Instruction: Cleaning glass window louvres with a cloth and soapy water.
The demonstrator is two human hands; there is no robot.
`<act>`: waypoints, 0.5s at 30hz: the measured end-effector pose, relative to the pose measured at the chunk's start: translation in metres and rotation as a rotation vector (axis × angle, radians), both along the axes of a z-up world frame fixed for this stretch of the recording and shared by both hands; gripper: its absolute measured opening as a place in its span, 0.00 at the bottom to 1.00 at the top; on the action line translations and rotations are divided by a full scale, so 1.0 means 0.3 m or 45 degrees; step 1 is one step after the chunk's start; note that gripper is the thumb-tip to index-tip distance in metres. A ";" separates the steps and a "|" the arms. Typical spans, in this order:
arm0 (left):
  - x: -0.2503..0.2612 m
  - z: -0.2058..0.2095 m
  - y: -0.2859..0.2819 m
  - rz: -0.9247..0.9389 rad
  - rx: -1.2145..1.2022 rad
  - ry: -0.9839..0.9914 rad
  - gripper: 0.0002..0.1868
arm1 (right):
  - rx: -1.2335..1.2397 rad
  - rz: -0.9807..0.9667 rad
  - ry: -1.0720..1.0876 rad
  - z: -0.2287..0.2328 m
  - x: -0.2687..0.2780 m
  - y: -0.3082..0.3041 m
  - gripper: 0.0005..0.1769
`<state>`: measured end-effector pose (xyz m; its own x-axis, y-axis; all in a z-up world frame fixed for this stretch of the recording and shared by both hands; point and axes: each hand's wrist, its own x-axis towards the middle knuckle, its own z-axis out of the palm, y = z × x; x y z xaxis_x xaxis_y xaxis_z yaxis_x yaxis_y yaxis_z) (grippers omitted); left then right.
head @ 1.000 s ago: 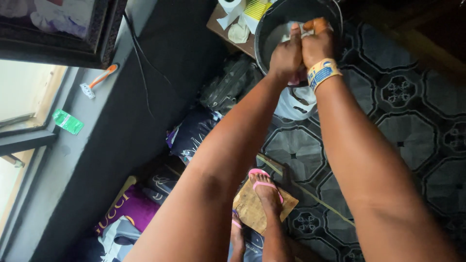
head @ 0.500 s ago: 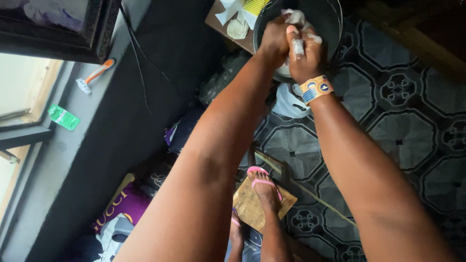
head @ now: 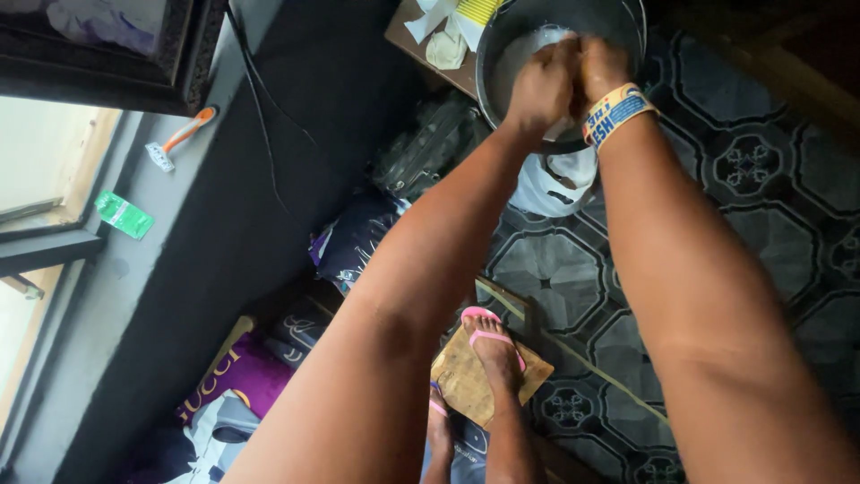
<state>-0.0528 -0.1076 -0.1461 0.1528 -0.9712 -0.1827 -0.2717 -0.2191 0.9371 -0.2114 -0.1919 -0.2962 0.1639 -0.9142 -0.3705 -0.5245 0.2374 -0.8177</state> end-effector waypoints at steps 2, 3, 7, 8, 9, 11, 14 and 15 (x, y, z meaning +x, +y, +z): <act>0.011 -0.072 -0.004 -0.049 -0.332 -0.168 0.22 | -0.450 0.540 0.562 -0.142 -0.042 -0.042 0.10; 0.024 -0.084 -0.011 -0.168 -0.230 -0.436 0.20 | -0.771 0.670 0.873 -0.170 -0.041 -0.050 0.11; 0.063 -0.050 -0.021 -0.377 0.264 -0.809 0.22 | -1.189 0.841 1.299 -0.212 0.004 -0.076 0.12; 0.056 -0.090 -0.021 -0.374 0.268 -0.815 0.22 | -1.190 0.841 1.290 -0.233 0.011 -0.087 0.12; 0.050 -0.131 -0.019 -0.112 0.128 -0.613 0.23 | -1.096 0.756 1.234 -0.257 0.019 -0.096 0.12; 0.039 -0.172 -0.018 0.147 -0.010 -0.407 0.25 | -0.996 0.679 1.178 -0.293 0.021 -0.097 0.12; 0.025 -0.175 -0.022 0.153 0.051 -0.379 0.24 | -0.982 0.802 1.231 -0.344 0.012 -0.082 0.12; 0.025 -0.183 -0.023 0.132 0.030 -0.332 0.25 | -0.925 0.917 1.239 -0.376 0.018 -0.079 0.11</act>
<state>-0.0454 -0.1146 -0.2011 0.2958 -0.9439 -0.1470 -0.4778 -0.2794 0.8328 -0.2060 -0.2156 -0.4090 0.6255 -0.7746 -0.0934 -0.7662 -0.6324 0.1140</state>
